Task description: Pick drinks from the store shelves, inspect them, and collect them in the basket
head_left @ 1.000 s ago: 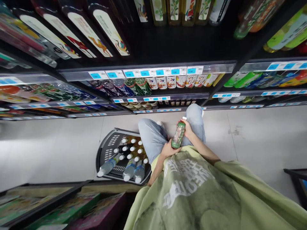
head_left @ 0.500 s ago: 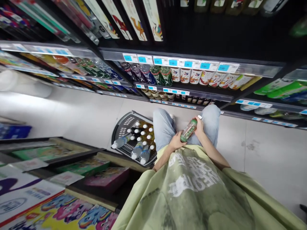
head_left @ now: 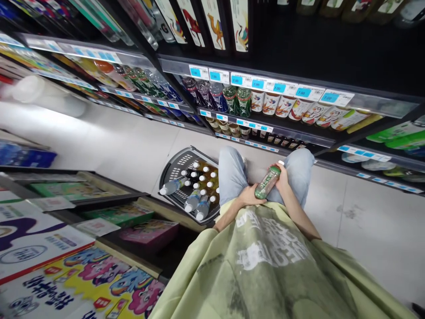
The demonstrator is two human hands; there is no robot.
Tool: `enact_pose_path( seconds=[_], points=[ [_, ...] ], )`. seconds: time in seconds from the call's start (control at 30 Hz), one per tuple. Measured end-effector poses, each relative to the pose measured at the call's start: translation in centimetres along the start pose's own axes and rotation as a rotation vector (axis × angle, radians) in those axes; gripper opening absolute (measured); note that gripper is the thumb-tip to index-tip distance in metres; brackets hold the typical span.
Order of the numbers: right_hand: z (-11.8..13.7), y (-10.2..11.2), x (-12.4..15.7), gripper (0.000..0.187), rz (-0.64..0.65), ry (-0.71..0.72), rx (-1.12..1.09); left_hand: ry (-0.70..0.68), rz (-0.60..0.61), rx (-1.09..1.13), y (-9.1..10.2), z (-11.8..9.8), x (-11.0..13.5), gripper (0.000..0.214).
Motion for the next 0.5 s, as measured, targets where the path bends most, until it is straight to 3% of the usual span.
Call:
enact_pose_path(
  seconds=[0.23, 0.5],
  points=[
    [0.5, -0.8, 0.5, 0.017, 0.076, -0.003, -0.072, -0.125, 0.063, 0.306, 0.1, -0.4, -0.4, 0.065],
    [1.1, 0.2, -0.1, 0.013, -0.019, 0.102, -0.047, -0.050, -0.044, 0.064, -0.5, 0.0, -1.1, 0.074]
  ],
)
Point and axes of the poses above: each hand's wrist, its own x-axis away from the middle knuckle, its own y-axis out of the back of the hand, z = x × y, the point moved 8 cm from there along -x, towards the middle knuckle
